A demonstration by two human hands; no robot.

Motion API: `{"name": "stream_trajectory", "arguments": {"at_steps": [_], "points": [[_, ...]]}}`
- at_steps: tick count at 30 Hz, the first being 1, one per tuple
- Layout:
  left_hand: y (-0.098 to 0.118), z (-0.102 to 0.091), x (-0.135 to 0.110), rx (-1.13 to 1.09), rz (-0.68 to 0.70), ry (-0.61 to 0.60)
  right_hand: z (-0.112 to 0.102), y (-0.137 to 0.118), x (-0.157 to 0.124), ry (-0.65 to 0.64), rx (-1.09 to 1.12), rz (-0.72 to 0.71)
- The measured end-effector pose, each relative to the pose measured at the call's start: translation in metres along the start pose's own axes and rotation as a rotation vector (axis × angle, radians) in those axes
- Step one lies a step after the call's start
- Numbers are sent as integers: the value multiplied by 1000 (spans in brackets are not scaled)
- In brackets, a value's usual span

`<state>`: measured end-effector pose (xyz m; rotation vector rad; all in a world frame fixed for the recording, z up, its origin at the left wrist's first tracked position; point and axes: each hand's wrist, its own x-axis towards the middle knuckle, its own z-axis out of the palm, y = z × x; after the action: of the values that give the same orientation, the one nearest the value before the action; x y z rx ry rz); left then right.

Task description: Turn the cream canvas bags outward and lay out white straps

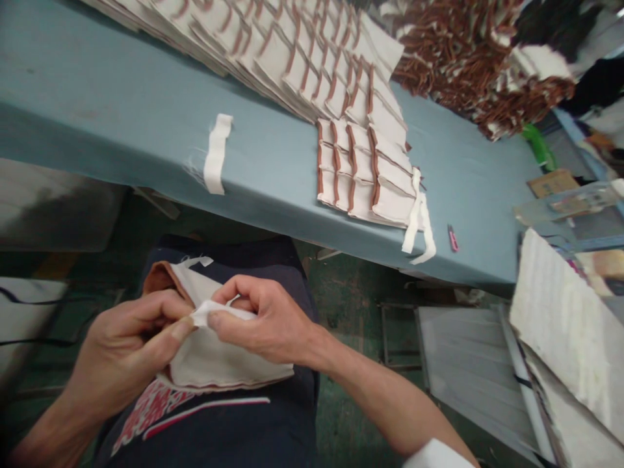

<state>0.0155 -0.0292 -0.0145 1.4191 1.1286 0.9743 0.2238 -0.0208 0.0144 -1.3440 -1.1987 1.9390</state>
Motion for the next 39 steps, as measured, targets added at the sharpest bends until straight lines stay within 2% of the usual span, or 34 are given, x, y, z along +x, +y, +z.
{"name": "stream_trajectory", "arguments": {"at_steps": [4,8,11,14,19,23,25,28,33,37,39], "points": [[3,2,1,69,31,16,1,3,1,21,-22,-8],[-8,2,-3,68,35,-16,1,5,1,86,-170,-52],[-13,0,-5,32,20,-34,1,5,0,82,-176,-48],[-5,-1,-1,84,47,-13,3,4,1,73,-157,-24],[3,1,2,205,78,39,5,3,2,148,-290,-56],[-10,1,-6,155,41,45,4,5,2,65,-157,-3],[-13,1,-8,169,41,52,5,7,3,65,-142,-5],[-13,1,-8,192,37,76,8,8,4,112,-192,-51],[-9,0,-4,165,34,66,9,7,6,56,-119,-28],[-13,0,-6,171,26,45,10,5,7,137,-253,-79],[-15,-1,-8,165,5,55,10,5,7,138,-264,-69]]}}
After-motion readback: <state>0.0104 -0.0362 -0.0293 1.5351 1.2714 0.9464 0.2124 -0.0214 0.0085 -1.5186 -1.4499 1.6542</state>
